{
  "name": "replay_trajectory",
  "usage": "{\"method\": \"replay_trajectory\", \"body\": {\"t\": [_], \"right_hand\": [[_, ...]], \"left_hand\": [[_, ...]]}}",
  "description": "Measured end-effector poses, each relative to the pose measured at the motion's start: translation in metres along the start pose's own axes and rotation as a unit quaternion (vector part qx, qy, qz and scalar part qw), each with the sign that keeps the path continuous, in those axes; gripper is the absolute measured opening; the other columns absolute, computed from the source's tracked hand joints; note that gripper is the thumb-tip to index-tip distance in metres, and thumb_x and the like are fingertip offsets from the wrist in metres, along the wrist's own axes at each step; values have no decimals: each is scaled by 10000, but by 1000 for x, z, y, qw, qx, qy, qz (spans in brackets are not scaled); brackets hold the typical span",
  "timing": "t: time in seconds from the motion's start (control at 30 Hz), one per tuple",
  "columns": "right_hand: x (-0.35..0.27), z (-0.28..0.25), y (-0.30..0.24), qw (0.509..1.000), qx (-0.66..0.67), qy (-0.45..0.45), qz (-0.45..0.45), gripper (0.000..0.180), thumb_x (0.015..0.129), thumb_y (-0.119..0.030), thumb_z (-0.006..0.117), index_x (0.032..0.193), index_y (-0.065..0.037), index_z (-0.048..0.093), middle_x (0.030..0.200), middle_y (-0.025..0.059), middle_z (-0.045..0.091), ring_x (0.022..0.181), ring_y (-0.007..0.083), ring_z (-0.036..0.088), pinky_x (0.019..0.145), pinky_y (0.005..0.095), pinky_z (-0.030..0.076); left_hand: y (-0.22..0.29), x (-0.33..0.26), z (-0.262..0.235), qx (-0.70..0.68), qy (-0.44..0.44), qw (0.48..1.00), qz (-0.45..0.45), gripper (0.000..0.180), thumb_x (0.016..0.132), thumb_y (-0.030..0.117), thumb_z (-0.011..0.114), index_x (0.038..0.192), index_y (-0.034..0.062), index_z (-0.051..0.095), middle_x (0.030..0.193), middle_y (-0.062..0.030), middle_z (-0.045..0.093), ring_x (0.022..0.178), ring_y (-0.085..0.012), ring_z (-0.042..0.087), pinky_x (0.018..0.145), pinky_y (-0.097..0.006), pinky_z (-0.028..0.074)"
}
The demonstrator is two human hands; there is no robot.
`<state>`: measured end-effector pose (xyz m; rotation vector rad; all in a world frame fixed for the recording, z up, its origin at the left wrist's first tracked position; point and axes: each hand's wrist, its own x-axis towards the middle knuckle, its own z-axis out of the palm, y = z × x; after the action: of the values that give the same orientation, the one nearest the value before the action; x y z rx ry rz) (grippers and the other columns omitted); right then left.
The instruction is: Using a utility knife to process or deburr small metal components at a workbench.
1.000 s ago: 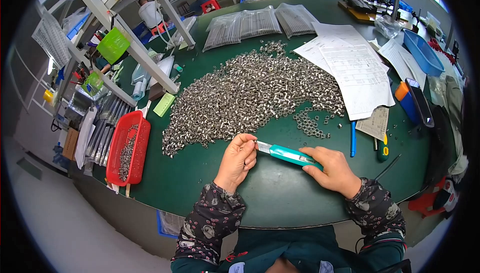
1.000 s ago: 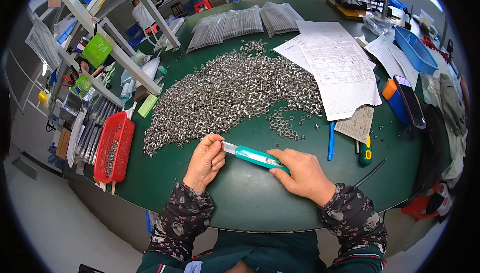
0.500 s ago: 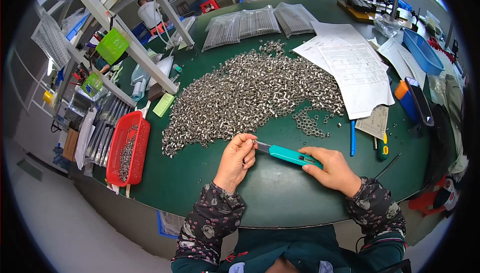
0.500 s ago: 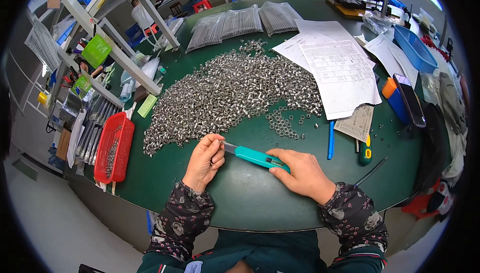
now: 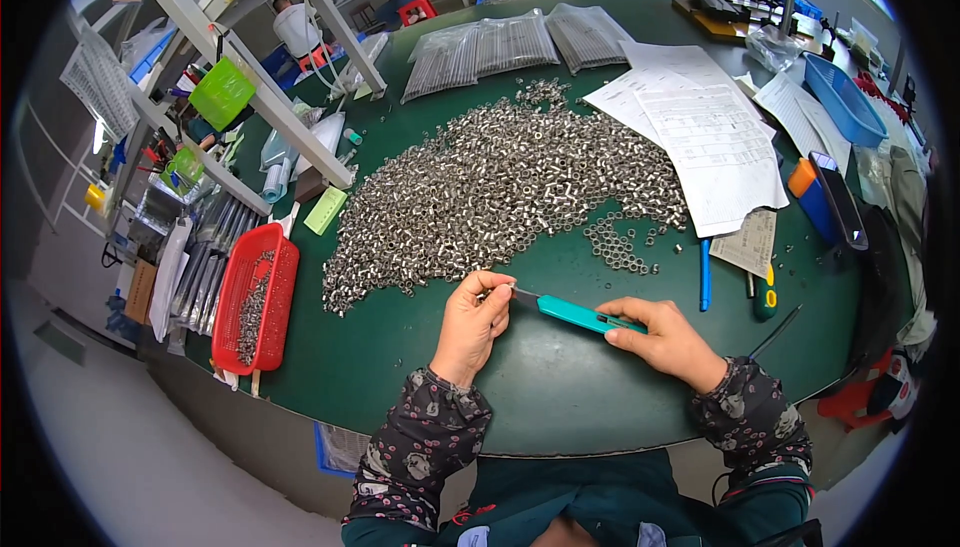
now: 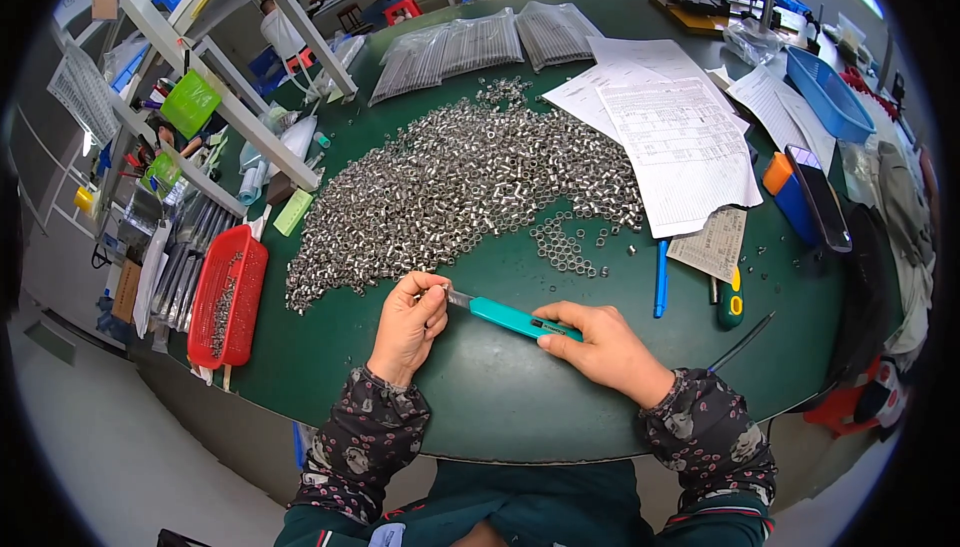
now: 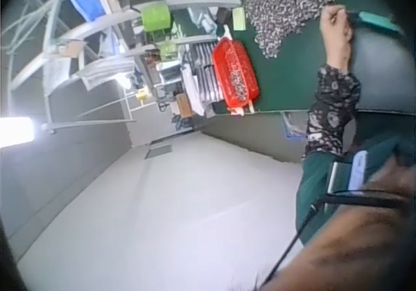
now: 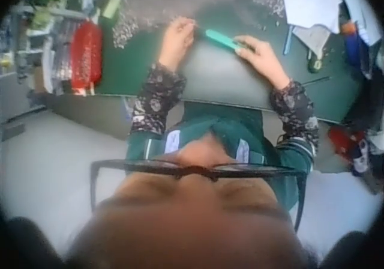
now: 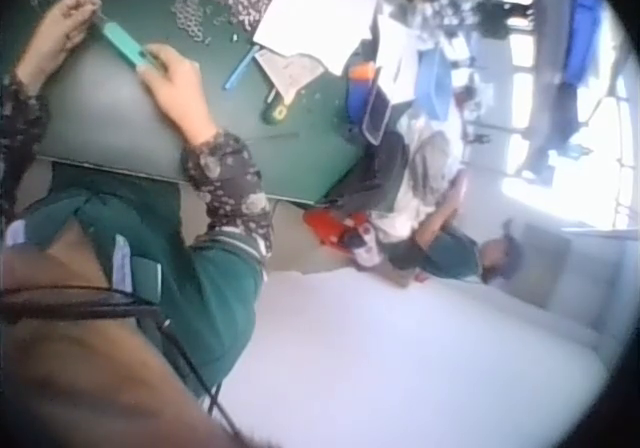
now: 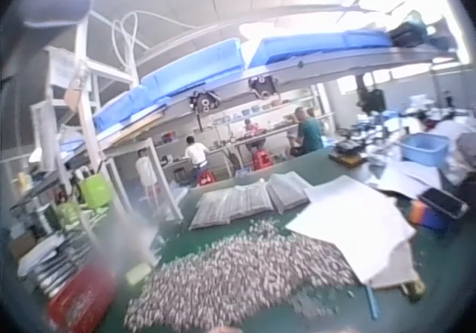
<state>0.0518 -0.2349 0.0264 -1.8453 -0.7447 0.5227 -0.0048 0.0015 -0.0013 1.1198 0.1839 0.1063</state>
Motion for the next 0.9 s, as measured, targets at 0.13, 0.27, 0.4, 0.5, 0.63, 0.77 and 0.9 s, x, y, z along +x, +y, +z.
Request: {"method": "replay_trajectory", "body": {"t": [0.13,0.27,0.4,0.5,0.63,0.77,0.9], "right_hand": [[-2,4,-8,999,-12,7,36,292,755,-158,590,1003,-6,570,829,143,607,701,213,574,639,301,445],[-9,14,-5,984,-134,85,-79,310,743,-158,601,1011,-7,560,877,167,595,729,293,576,637,340,452],[-7,11,-10,976,-162,123,-75,328,744,-165,603,1031,-16,547,912,175,584,758,319,575,650,360,454],[-7,13,-3,982,-126,104,-100,314,747,-155,593,1022,-8,549,900,179,586,768,322,576,656,354,454],[-5,12,-4,990,-96,57,-83,297,758,-154,579,1011,-1,555,871,176,594,747,302,581,660,335,453],[-3,11,-3,997,-47,34,-53,291,766,-166,575,1004,0,560,841,170,600,715,260,585,651,310,448],[-3,6,-5,1000,0,4,14,293,761,-160,583,1005,0,561,847,171,600,712,238,588,636,292,446]], "left_hand": [[-3,0,-2,-4,26,1000,8,92,837,67,542,919,27,527,699,11,501,465,-17,332,398,-159,268],[-6,2,-1,-41,23,999,10,93,842,76,537,917,23,526,734,-15,527,469,-22,336,398,-158,274],[-4,1,1,-75,31,997,2,88,860,93,507,904,19,525,768,-43,528,489,-34,347,398,-159,284],[-3,1,1,-93,26,995,-2,95,865,99,498,903,15,524,776,-48,526,497,-37,353,398,-159,287],[-4,1,-1,-101,27,995,-6,109,862,106,507,909,8,523,763,-36,519,495,-33,358,396,-159,288],[-4,1,0,-89,27,996,-8,110,859,104,513,912,8,526,746,-21,508,494,-31,357,396,-160,286],[-4,1,0,-30,22,999,7,101,857,102,517,902,13,534,724,-9,498,490,-30,350,396,-160,280]]}}
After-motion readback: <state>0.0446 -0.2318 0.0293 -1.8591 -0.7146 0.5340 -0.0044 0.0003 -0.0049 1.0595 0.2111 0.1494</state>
